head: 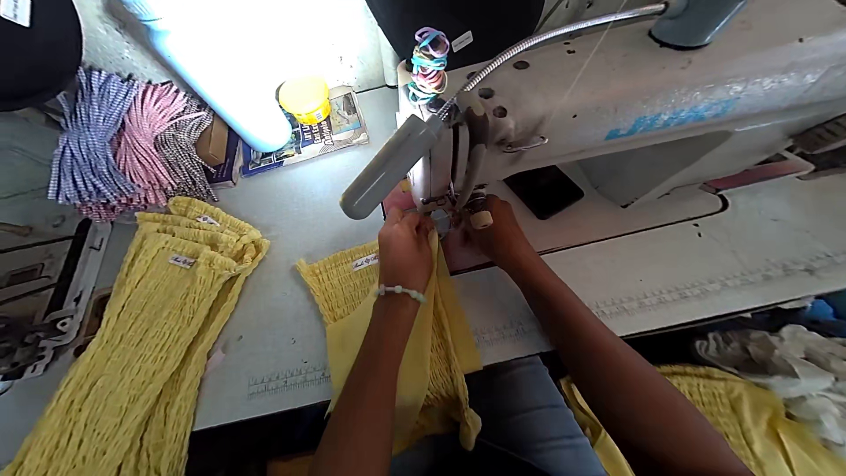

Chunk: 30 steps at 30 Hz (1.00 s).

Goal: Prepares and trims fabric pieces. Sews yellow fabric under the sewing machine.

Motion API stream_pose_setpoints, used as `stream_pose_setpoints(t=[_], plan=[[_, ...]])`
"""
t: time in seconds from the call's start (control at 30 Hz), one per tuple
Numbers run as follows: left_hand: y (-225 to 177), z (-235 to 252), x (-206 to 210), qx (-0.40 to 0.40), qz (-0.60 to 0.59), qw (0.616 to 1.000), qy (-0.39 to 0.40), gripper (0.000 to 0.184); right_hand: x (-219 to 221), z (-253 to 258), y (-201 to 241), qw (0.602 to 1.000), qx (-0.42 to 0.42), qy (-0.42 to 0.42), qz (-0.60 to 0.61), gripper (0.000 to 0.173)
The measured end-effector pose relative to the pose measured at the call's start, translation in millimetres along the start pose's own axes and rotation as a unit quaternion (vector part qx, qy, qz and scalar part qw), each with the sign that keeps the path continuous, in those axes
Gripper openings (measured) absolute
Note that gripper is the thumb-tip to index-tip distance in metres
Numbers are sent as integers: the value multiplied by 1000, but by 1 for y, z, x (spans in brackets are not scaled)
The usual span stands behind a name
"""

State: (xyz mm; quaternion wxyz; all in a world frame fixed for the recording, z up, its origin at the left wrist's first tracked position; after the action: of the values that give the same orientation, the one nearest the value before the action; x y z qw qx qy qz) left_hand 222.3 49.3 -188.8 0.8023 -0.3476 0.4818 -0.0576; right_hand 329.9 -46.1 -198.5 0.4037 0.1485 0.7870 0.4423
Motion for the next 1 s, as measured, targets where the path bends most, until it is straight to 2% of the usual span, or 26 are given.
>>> stream_pose_setpoints(t=[0.07,0.13,0.4,1.0], plan=[[8,0,11,-22,1,1000,-18,10,11,12,-13,991,21,52,124,16],[12,-3,17,-24,1,998,-56,10,18,18,-20,980,32,72,180,11],[16,-8,19,5,20,993,-119,6,25,24,-23,979,62,100,168,14],[14,-6,22,27,30,994,-99,11,25,22,-23,980,65,78,173,7]])
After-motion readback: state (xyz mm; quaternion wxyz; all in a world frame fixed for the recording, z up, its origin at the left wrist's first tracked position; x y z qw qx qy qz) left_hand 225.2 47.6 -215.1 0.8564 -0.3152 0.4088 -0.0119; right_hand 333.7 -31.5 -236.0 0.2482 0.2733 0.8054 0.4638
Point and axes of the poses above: each hand's wrist, its own z-axis towards the middle knuckle, its own x-axis out of the palm, y = z × x, the point moved 4 cm from there along z, towards the middle knuckle, and after that the axes turned 13 degrees about x, right-handed, at the moved point
